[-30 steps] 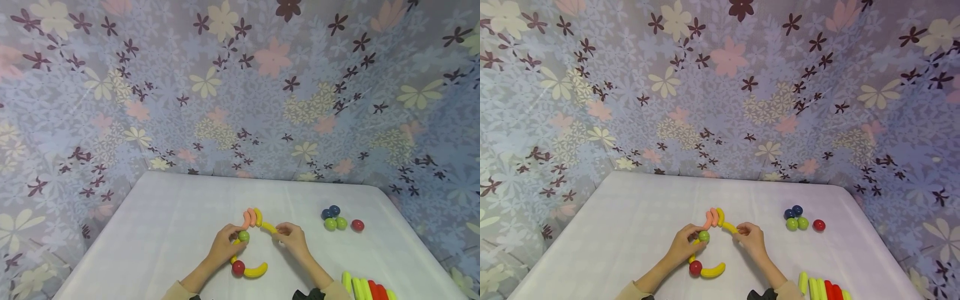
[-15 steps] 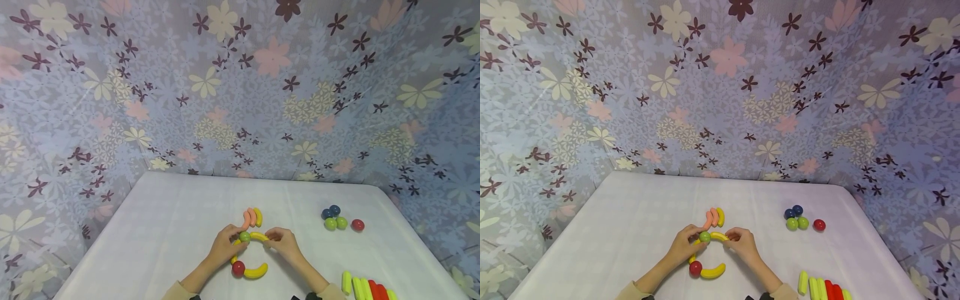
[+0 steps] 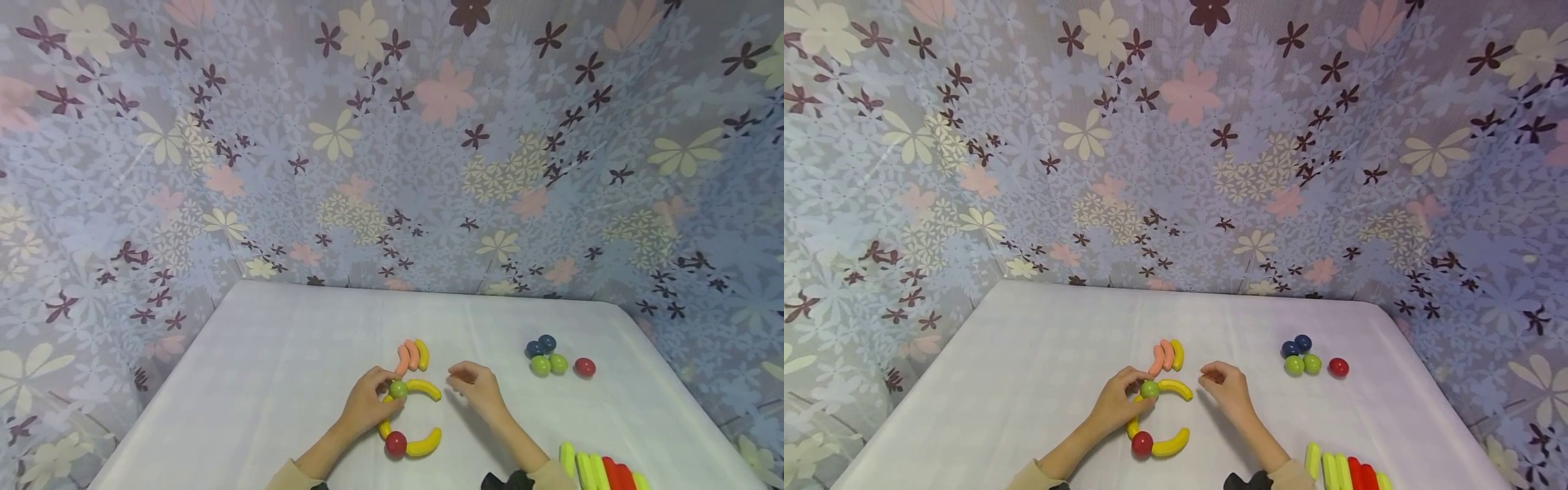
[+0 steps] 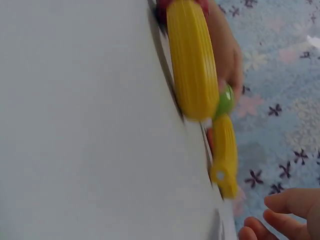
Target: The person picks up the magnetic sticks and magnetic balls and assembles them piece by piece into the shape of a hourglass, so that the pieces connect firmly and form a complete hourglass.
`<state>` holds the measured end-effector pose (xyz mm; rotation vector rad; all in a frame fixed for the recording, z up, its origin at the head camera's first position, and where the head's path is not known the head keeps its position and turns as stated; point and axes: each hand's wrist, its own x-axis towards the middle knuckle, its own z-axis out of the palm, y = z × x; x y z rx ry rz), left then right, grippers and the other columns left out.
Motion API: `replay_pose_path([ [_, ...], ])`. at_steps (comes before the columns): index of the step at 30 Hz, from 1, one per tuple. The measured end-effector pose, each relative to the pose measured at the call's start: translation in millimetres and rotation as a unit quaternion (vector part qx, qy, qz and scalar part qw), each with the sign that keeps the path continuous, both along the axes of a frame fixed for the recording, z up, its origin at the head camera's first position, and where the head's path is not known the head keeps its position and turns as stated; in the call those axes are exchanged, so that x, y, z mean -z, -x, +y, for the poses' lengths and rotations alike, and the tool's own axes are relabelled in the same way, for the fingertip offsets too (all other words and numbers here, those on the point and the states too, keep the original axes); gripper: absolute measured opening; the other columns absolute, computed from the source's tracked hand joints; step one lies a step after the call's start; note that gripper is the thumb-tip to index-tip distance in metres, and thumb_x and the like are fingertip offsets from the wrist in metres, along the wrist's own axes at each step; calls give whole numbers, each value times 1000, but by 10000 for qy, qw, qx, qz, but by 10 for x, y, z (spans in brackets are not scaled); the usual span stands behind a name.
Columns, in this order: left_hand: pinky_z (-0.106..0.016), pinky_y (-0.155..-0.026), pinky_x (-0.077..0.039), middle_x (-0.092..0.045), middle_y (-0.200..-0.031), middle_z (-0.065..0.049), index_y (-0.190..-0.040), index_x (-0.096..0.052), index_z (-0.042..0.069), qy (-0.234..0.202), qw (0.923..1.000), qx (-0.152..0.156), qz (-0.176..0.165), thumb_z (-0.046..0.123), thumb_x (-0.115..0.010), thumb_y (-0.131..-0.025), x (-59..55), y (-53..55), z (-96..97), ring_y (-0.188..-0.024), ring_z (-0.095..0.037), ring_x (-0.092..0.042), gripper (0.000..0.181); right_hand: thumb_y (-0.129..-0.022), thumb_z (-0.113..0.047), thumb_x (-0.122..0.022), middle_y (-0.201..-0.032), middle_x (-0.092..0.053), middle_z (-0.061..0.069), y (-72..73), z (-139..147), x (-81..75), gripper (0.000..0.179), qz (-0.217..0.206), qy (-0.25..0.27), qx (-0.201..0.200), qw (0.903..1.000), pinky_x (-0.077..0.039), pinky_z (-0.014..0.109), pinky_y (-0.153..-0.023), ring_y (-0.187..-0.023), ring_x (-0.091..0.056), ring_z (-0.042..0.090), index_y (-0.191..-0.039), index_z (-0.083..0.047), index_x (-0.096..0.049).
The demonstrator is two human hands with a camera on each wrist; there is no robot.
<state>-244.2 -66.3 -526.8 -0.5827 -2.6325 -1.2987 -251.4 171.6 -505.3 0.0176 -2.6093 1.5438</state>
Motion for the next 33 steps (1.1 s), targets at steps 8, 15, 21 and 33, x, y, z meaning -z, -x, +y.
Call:
replay_pose_path([
  [8, -20, -74, -43, -57, -83, 8, -82, -60, 18, 49, 9996, 6, 260, 31, -78, -74, 28, -8, 3, -80, -5, -47, 24, -85, -7, -64, -98, -70, 20, 136, 515, -172, 19, 531, -719, 947, 9915, -46, 24, -72, -83, -62, 21, -102, 2, -68],
  [15, -19, -73, -44, -59, -83, 9, -85, -63, 18, 130, 9996, -25, 240, 40, -76, -76, 16, -26, 12, -80, -5, -49, 27, -82, -2, -65, -102, -64, 26, 151, 834, -160, 23, 1192, -1017, 1902, 9692, -43, 34, -75, -93, -59, 35, -104, 7, -66],
  [21, -21, -81, -48, -66, -97, 6, -113, -66, 14, 184, 9982, 501, 282, 38, -75, -79, 38, -2, 11, -89, -6, -55, 42, -76, 3, -67, -102, -64, 28, 185, 962, -105, 28, 1385, -1052, 2175, 9604, -43, 40, -78, -92, -58, 37, -103, 8, -66],
  [33, -17, -74, -44, -66, -102, 3, -113, -67, 17, -61, 9971, 751, -134, 22, -71, -82, 32, 1, 6, -82, -2, -50, 32, -73, 6, -68, -102, -59, 36, 181, 1045, -85, 33, 1281, -1141, 2398, 9555, -37, 55, -90, -98, -53, 46, -106, 10, -65],
])
